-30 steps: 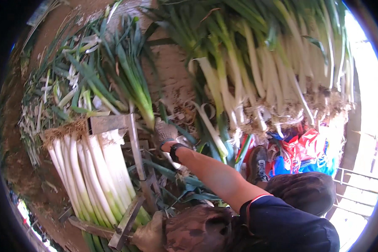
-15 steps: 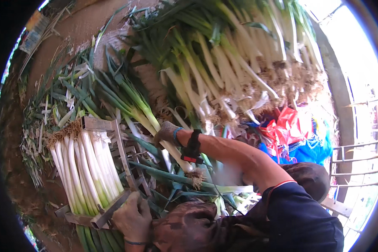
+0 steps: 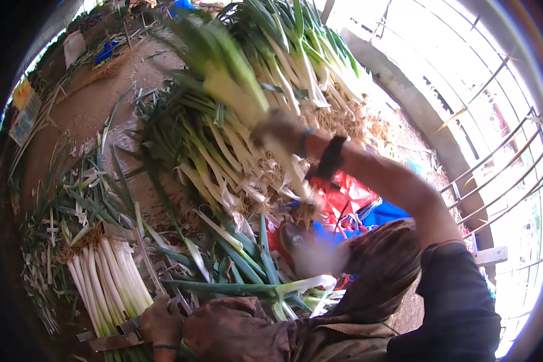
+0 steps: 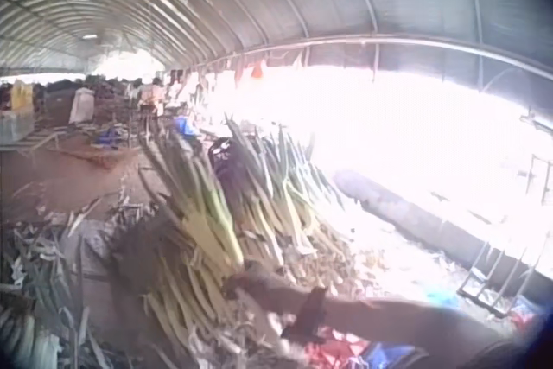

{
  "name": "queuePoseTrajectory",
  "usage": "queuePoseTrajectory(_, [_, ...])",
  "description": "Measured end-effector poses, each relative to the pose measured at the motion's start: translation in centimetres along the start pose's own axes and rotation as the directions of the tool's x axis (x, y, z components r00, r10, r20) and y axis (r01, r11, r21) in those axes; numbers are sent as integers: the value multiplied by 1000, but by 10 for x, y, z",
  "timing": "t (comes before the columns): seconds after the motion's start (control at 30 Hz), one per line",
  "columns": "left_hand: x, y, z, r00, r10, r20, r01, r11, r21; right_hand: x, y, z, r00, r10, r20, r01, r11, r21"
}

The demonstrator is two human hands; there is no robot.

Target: Sort and arrange large leeks into a metal rack for processing.

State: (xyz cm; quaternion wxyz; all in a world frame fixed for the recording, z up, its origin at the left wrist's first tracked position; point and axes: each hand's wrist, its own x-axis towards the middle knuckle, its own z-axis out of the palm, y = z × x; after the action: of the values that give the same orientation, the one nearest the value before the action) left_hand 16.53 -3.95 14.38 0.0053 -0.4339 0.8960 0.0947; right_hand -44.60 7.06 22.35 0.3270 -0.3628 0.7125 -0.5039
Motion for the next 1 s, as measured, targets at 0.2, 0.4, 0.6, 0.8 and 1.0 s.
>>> queuePoseTrajectory(0.2, [17,20,33,986,161,-47,-166,973,-158,49,-4,-219,900,-239,-366,-283,319,-905])
queuePoseTrajectory(0.4, [7,3,19,997,31,67,-29,999,-18,-35,190,40,784,207,586,428,503,-751])
queuePoseTrajectory(0.6, [18,11,25,990,71,124,-55,990,-129,-288,335,239,542,746,387,-129,529,-839])
queuePoseTrajectory(0.8, [23,16,15,977,0,212,32,988,-151,-362,355,381,831,535,-153,-388,359,-849])
queuePoseTrajectory(1.0, [27,3,13,992,60,115,-38,983,-181,-342,380,363,846,523,-102,-384,466,-797])
